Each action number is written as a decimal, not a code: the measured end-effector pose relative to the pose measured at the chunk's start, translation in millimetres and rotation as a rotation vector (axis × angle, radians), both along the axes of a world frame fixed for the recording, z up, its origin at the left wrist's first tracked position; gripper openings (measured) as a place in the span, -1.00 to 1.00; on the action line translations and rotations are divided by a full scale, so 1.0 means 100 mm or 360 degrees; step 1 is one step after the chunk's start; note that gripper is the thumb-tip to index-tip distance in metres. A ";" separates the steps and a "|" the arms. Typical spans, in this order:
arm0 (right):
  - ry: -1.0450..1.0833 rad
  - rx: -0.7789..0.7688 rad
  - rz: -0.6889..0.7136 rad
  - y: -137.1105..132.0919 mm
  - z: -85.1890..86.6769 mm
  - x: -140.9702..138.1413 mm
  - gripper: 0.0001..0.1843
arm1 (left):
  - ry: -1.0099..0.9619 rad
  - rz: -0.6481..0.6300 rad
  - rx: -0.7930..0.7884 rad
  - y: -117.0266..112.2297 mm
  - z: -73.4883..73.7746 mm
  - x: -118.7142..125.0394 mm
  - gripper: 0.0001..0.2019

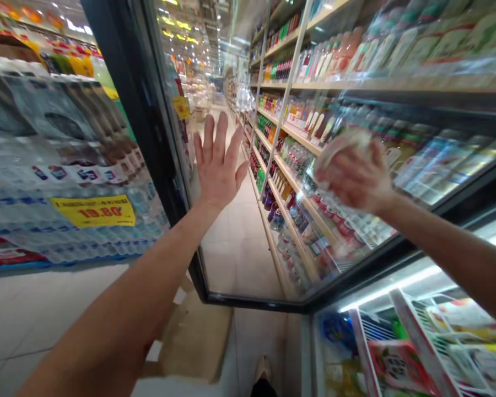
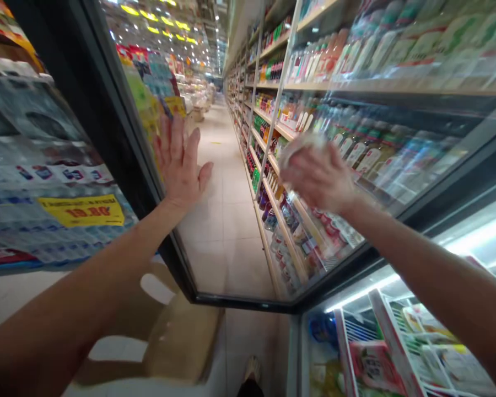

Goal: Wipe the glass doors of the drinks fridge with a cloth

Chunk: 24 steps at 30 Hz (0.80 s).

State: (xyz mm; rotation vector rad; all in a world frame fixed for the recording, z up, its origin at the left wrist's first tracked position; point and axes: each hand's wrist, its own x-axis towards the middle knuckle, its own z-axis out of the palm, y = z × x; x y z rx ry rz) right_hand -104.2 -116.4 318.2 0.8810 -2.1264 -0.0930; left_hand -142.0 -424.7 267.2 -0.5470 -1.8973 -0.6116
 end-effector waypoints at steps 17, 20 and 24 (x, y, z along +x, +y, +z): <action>0.0753 -0.0156 -0.0346 0.01 0.16 0.04 -0.50 | 0.0251 0.0189 -0.0078 -0.03 -0.10 -0.01 -0.48; 0.0359 0.0445 -0.0048 -0.16 -0.09 0.04 -0.57 | 0.0309 0.0203 -0.0092 -0.05 -0.11 -0.01 -0.48; 0.0576 -0.0263 -0.0370 -0.19 -0.09 0.02 -0.51 | 0.0327 0.0225 -0.0103 -0.05 -0.11 0.01 -0.49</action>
